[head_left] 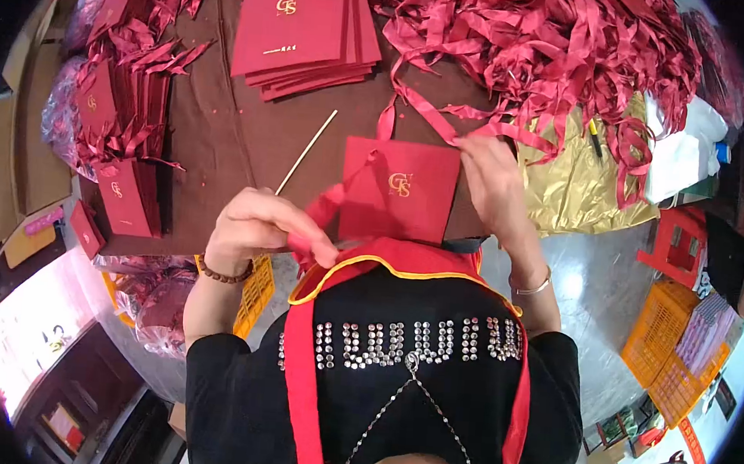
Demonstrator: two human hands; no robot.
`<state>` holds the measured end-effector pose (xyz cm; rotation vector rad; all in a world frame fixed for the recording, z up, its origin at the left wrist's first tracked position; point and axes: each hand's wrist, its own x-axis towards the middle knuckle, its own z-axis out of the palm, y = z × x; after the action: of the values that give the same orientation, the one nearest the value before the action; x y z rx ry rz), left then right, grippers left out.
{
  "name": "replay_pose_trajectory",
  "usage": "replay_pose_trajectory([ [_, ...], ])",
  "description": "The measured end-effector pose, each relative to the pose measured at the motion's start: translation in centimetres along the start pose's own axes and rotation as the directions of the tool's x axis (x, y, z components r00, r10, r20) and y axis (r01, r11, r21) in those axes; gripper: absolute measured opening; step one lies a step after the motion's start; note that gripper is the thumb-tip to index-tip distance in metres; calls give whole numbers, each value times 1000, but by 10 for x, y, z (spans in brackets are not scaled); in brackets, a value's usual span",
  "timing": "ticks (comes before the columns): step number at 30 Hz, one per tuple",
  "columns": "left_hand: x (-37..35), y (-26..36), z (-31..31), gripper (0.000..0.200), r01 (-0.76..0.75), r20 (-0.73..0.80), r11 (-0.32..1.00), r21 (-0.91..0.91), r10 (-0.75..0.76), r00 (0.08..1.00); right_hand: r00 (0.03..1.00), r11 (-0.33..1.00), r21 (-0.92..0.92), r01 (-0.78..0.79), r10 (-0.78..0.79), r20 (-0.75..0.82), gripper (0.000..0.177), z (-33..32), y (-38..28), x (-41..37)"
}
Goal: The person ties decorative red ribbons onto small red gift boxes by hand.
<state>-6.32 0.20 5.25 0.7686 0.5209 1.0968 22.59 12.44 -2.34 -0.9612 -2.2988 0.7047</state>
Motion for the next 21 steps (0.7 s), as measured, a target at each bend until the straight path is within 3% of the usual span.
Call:
replay_pose_trajectory([
  [1,-3,1,0,26,1,3,1000,1,-1,1000,1000,1000,-2,-1,1,-3,23,1,2,3],
  [3,-7,2,1,19,4,-165,999,50,4,986,999,999,-46,14,-13,36,26,2,-1,11],
  [7,-10,-10,-25,16,-173,-246,984,31,176,953,984,998,-55,40,-30,174,28,11,-4,14],
  [8,-15,-11,-23,18,-40,-468,909,415,251,847,982,998,-53,21,-11,191,26,11,-7,14],
  [9,-11,-8,-21,18,-39,-472,909,415,251,845,981,998,-51,23,-12,194,26,11,-9,15],
  [11,6,0,-12,18,-104,-388,809,579,385,837,988,1000,28,7,-11,152,23,9,-13,16],
  [13,17,-3,-12,17,-176,-396,836,520,419,817,989,999,36,4,-9,145,21,9,-14,16],
  [15,23,-7,-20,20,-336,-311,930,149,367,877,991,999,39,-1,-4,136,20,6,-14,16],
  [16,30,-7,-14,22,-323,-382,944,65,322,866,988,996,85,-28,15,155,19,4,-14,17],
  [18,38,-5,-15,24,-323,-377,946,-35,287,881,985,990,130,-58,35,172,18,0,-12,16],
  [19,40,-5,-14,27,-319,-372,938,-134,251,894,964,949,264,-173,107,245,18,-3,-10,15],
  [20,45,-5,-10,32,-309,-436,947,-90,242,867,931,877,384,-290,166,326,18,-4,-8,15],
  [21,44,-5,-12,32,-306,-434,948,-90,239,869,931,876,384,-292,168,324,18,-6,-6,14],
])
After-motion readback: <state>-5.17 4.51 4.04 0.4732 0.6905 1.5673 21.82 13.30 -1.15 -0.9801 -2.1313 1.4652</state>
